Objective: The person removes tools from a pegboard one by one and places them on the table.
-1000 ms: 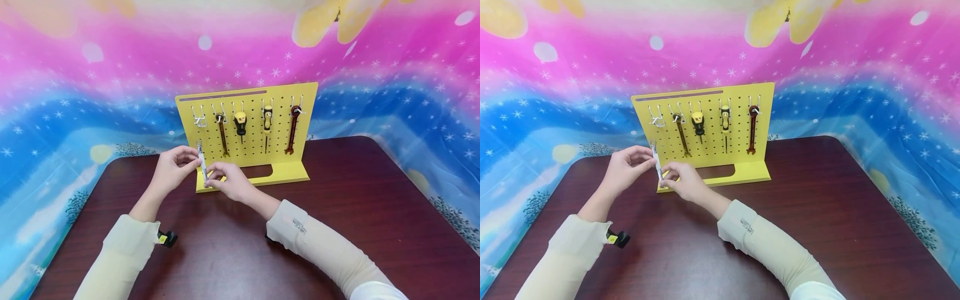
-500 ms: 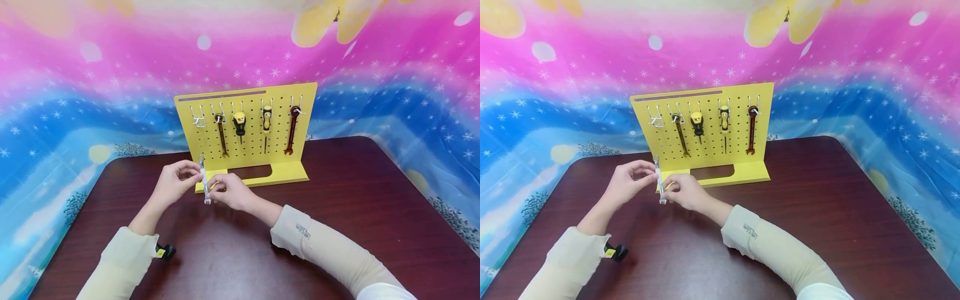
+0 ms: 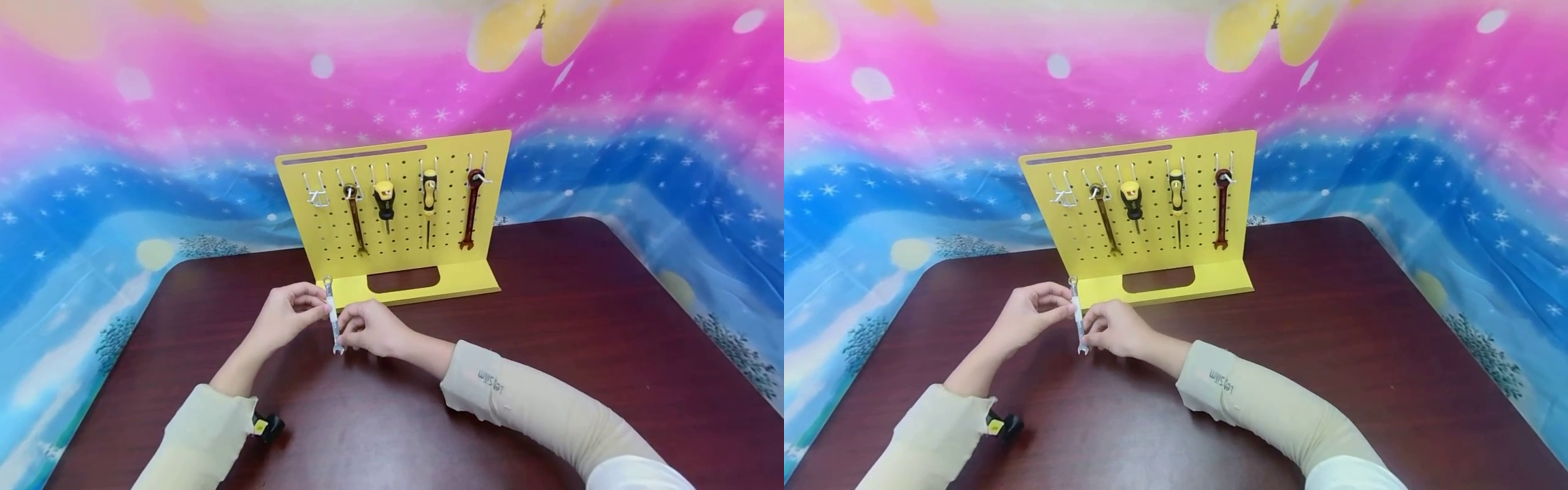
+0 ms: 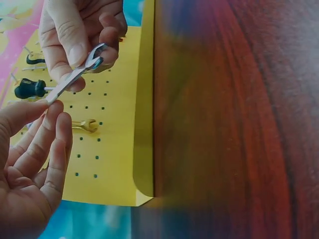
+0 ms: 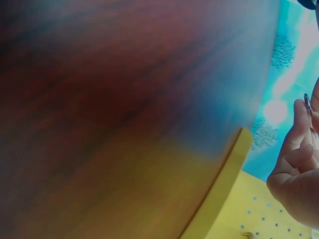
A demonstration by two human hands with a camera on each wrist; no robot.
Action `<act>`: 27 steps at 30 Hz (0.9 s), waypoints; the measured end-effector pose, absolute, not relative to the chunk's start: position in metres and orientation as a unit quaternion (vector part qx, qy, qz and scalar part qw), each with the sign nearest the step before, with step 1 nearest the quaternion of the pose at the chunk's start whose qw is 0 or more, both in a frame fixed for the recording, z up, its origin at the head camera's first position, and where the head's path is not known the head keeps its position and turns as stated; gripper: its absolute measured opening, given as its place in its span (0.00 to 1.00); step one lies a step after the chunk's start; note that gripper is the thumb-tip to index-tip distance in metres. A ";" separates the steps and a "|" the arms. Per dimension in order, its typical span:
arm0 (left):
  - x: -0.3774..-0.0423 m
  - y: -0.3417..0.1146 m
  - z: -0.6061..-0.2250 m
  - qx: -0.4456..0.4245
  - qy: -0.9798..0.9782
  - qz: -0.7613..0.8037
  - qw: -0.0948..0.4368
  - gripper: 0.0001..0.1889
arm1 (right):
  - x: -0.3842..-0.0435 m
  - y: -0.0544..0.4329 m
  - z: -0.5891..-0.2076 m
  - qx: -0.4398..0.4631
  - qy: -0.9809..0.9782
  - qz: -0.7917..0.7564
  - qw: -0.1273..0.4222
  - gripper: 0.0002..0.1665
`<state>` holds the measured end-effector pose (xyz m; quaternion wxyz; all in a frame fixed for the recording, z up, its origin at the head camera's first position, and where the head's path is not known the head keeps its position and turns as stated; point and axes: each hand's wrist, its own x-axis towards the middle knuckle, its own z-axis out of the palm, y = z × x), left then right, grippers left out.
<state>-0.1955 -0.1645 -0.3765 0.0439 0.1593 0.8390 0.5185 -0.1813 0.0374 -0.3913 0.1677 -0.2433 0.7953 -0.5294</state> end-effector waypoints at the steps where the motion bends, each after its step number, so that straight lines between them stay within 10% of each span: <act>1: -0.195 -0.165 -0.378 0.161 0.839 0.517 0.048 0.10 | -0.181 0.037 -0.393 -0.242 0.796 -0.528 0.171 0.04; 27: -0.198 -0.166 -0.406 0.126 0.840 0.513 0.123 0.10 | -0.180 0.033 -0.416 -0.242 0.830 -0.463 0.197 0.05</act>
